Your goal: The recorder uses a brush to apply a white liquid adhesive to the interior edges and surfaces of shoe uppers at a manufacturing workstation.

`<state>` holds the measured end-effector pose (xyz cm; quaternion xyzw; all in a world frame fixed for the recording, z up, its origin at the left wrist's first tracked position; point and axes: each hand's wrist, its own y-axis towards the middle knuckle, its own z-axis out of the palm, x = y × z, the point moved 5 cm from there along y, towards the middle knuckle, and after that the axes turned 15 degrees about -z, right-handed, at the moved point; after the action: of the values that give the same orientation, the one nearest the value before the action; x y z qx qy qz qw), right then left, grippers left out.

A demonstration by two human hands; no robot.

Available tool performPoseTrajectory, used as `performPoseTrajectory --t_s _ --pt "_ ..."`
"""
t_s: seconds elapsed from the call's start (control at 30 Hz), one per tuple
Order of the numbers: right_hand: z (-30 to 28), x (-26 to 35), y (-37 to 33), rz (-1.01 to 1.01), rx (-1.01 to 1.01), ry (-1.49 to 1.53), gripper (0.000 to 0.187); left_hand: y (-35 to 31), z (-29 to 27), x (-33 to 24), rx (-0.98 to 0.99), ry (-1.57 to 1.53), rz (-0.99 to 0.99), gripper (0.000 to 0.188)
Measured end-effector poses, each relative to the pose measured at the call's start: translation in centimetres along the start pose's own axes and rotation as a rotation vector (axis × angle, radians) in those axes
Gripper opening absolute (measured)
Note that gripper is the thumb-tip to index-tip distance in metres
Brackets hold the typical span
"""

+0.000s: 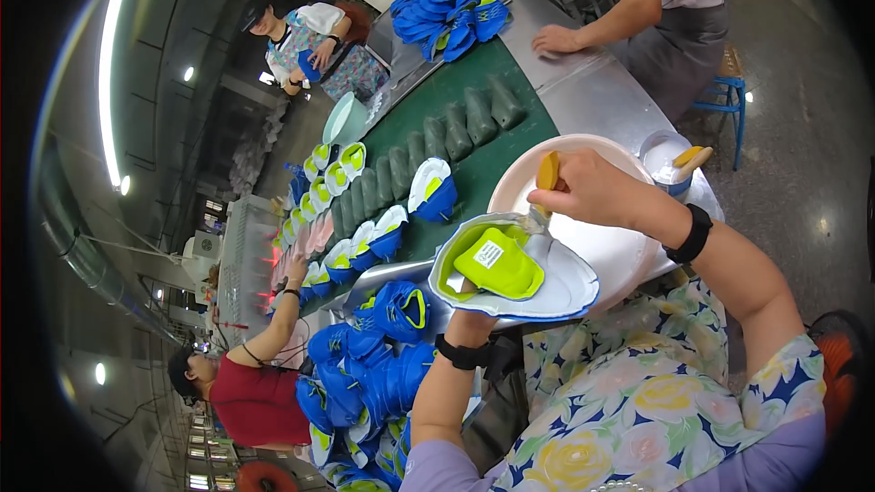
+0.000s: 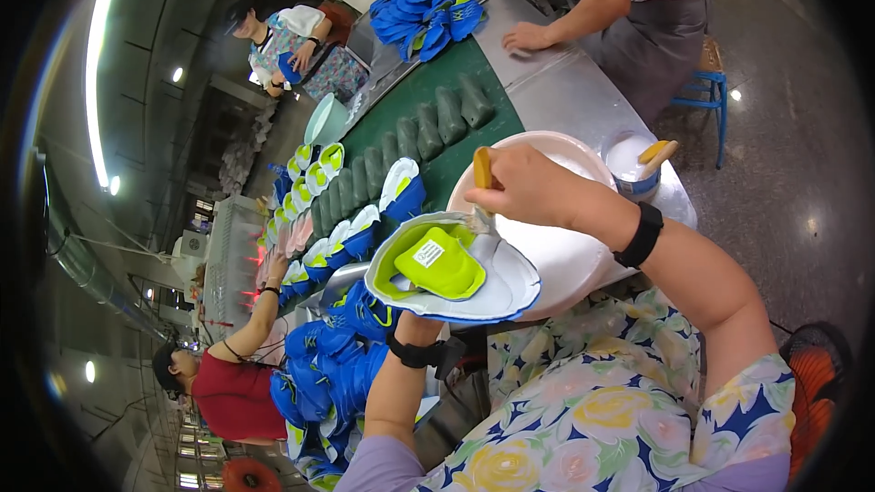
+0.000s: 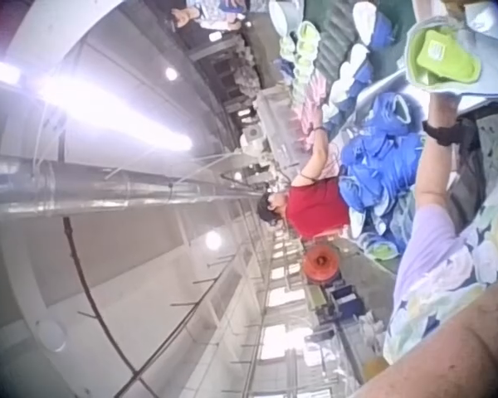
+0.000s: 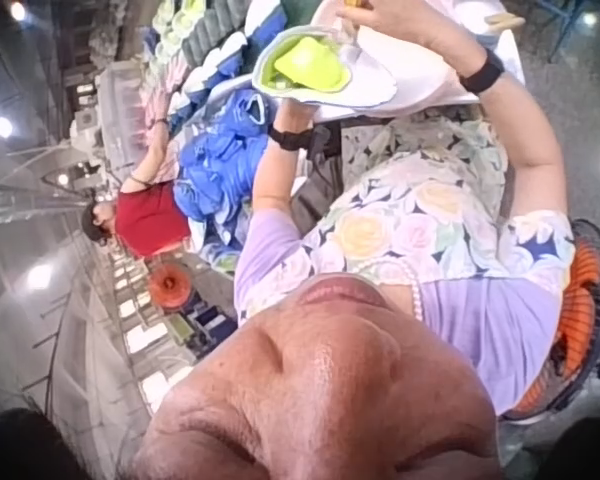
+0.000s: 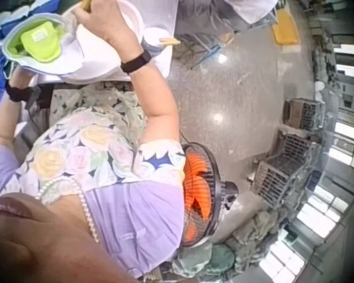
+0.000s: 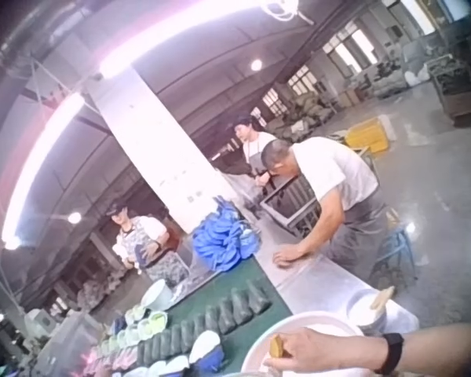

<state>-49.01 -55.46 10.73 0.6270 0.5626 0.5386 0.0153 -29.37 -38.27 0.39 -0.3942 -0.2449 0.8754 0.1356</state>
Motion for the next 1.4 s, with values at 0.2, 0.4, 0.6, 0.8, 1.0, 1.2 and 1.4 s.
performPoseTrajectory --t_s 0.2,0.4,0.6,0.8,1.0,1.2,1.4 --pt "-0.8 -1.7 -2.8 0.237 0.081 0.0 0.032 0.4 -0.7 -1.4 -0.041 0.078 0.157 0.065" --pt "0.2 2.8 -1.7 -0.414 -0.071 -0.078 0.016 -0.8 3.0 -1.7 -0.011 0.179 0.316 0.069" --pt "0.5 1.8 -4.2 -0.377 0.329 -0.186 0.013 -2.4 1.8 -2.9 -0.006 0.18 0.453 0.072" --pt "-0.1 2.9 -0.6 -0.308 -0.118 -0.066 0.021 -0.1 1.1 -2.4 -0.012 0.139 0.235 0.074" --pt "0.8 -1.6 -1.1 0.15 0.087 -0.086 0.033 0.5 -1.6 -2.9 0.01 -0.017 0.29 0.064" --pt "-1.7 -2.9 -5.3 0.268 -0.214 -0.01 0.026 2.6 -7.8 -7.7 -0.181 0.68 0.586 0.049" --pt "0.2 -3.7 -10.1 0.365 -0.237 0.02 0.015 11.0 -17.5 -11.6 -0.547 0.333 0.224 0.037"
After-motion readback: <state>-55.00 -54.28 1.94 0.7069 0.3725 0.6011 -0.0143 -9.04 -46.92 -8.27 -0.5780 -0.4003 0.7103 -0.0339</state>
